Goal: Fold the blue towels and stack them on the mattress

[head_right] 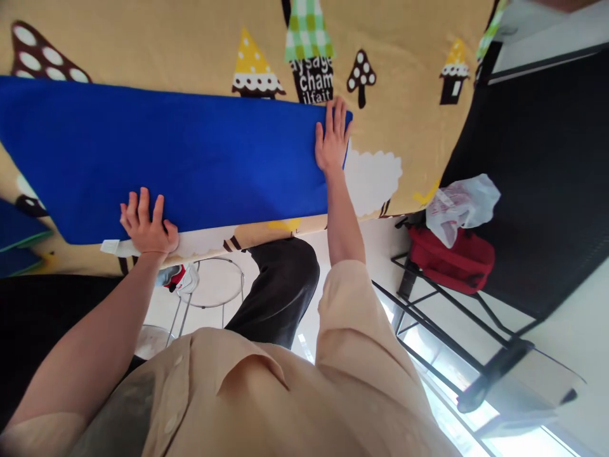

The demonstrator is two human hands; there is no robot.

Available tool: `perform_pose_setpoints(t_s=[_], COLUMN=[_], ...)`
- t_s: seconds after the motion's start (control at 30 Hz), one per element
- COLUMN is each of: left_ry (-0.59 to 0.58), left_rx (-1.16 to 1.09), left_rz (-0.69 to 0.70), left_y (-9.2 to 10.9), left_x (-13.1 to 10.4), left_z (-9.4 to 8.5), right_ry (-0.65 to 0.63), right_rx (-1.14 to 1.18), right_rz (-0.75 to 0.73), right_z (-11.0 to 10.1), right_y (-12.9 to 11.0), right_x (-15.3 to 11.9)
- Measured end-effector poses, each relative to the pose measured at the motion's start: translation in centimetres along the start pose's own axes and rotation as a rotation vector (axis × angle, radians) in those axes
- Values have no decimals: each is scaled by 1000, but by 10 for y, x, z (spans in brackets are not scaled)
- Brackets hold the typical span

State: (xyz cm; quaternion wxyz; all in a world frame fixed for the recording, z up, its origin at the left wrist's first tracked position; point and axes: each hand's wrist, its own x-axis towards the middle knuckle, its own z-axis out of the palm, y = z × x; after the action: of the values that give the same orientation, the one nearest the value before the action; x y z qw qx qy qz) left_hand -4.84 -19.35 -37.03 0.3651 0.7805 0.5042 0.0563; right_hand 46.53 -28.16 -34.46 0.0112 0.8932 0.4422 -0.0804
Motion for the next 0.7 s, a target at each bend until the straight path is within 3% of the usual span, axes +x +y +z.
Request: perform_pose_setpoints(t_s=[0.1, 0.17, 0.23, 0.3, 0.4, 0.5, 0.6, 0.7], left_ry=[3, 2, -5, -12, -2, 4, -21, -59], left_rx=[-29, -34, -25, -4, 20, 16, 30, 68], left_rz=[2, -12, -20, -11, 16, 9, -2, -17], left_y=[1, 2, 2, 1, 0, 1, 7, 14], left_x=[0, -1, -1, -1, 0, 0, -1, -2], left_z=[1, 1, 1, 1, 1, 1, -2, -6], right_ry=[56, -38, -124, -127, -67, -107, -150, -16], right_rx=[-5, -2, 14, 32, 87, 177, 244, 267], right_rz=[44, 55, 98, 218, 376, 447, 541, 404], right_z=[-5, -3, 2, 9, 16, 7, -22, -56], right_y=[-32, -43, -39, -24, 0, 13, 13, -4], right_x=[-55, -108, -154, -180, -184, -175, -176, -187])
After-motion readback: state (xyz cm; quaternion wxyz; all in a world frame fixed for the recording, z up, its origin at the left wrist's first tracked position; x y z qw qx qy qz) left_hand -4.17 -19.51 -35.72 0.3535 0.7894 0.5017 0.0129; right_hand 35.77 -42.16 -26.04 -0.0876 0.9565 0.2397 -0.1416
